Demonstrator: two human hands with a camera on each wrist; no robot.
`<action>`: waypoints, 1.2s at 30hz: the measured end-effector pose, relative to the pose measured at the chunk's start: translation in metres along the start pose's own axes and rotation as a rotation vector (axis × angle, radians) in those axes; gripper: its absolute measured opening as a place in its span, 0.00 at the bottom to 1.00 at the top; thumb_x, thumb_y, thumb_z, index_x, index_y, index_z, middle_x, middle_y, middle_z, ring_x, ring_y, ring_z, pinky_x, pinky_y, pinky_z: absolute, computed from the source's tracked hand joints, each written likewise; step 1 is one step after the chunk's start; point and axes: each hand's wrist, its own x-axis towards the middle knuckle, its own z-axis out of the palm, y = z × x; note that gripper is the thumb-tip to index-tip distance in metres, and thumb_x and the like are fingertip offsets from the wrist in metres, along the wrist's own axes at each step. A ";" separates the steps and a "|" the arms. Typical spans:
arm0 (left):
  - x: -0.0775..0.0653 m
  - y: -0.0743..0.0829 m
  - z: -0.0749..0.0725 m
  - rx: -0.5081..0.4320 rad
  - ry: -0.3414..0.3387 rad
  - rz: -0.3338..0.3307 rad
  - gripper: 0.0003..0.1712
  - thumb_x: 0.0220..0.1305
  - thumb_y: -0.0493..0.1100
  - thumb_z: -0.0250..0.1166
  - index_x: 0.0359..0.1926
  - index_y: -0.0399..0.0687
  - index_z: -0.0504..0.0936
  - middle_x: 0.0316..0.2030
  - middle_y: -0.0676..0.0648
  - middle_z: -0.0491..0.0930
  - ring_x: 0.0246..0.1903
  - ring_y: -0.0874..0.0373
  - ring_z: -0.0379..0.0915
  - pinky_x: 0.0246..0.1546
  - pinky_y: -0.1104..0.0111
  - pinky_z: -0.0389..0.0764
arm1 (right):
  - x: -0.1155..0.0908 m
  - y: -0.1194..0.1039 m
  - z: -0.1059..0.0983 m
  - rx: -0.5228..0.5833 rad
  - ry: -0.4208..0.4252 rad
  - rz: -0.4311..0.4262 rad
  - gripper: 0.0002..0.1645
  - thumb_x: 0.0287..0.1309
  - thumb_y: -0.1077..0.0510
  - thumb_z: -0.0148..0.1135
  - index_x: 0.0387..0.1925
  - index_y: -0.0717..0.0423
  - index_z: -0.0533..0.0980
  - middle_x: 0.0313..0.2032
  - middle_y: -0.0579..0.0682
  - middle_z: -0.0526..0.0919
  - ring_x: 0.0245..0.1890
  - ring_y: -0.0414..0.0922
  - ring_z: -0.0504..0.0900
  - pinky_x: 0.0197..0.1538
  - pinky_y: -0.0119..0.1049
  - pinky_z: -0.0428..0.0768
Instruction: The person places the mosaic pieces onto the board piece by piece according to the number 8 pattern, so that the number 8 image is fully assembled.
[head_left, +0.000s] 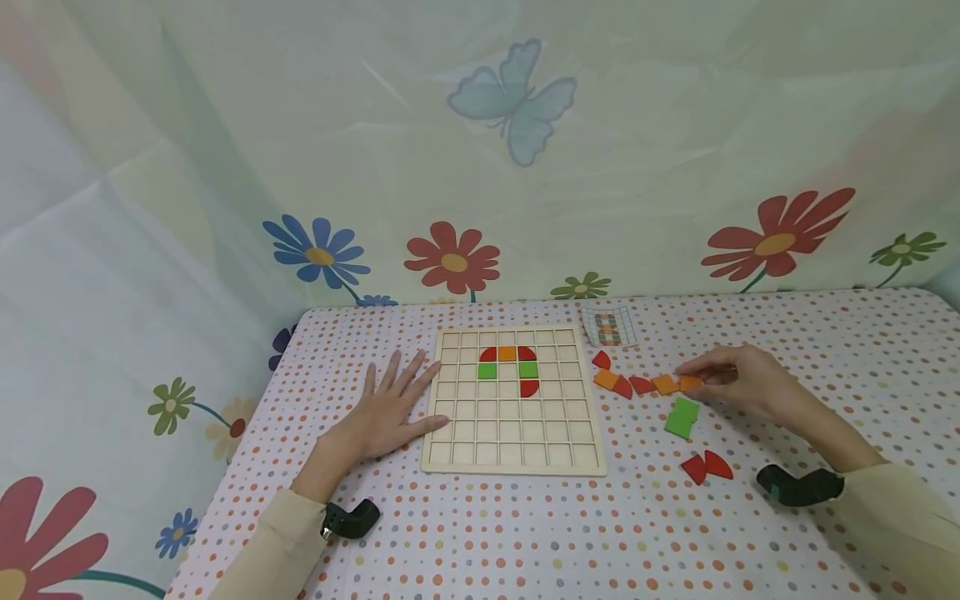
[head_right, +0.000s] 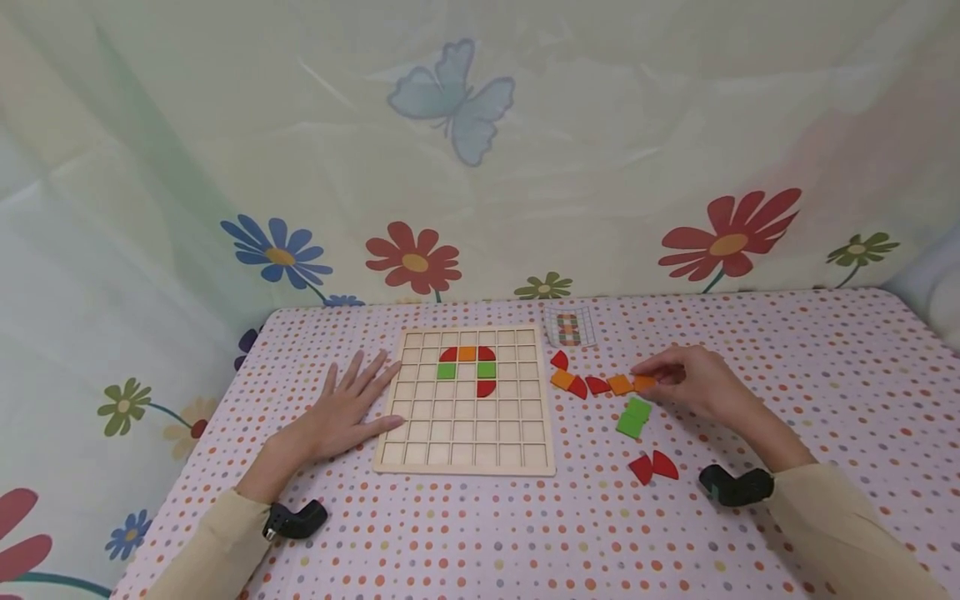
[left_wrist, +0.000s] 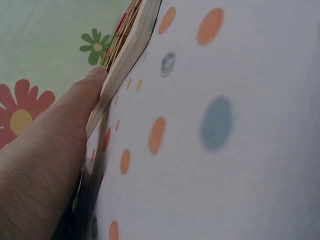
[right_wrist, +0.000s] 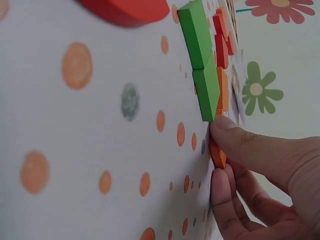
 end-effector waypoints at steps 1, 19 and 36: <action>0.000 0.000 0.000 0.002 -0.002 -0.002 0.53 0.71 0.74 0.53 0.86 0.57 0.46 0.85 0.44 0.37 0.82 0.36 0.24 0.74 0.32 0.29 | 0.000 0.000 0.000 0.006 -0.002 0.004 0.18 0.54 0.71 0.76 0.48 0.70 0.85 0.44 0.65 0.86 0.36 0.49 0.83 0.34 0.28 0.81; 0.001 0.000 0.000 -0.005 0.008 0.005 0.54 0.70 0.74 0.54 0.85 0.57 0.47 0.84 0.44 0.38 0.82 0.36 0.24 0.74 0.31 0.28 | -0.005 -0.002 0.005 0.012 0.098 0.034 0.20 0.51 0.70 0.79 0.48 0.69 0.85 0.48 0.69 0.83 0.40 0.59 0.83 0.33 0.23 0.77; 0.001 0.000 0.000 0.003 0.000 0.003 0.54 0.71 0.74 0.53 0.85 0.56 0.46 0.84 0.44 0.37 0.81 0.35 0.24 0.74 0.31 0.29 | 0.023 -0.093 0.035 0.153 0.210 -0.266 0.17 0.48 0.75 0.78 0.43 0.67 0.87 0.40 0.59 0.87 0.37 0.53 0.85 0.39 0.25 0.83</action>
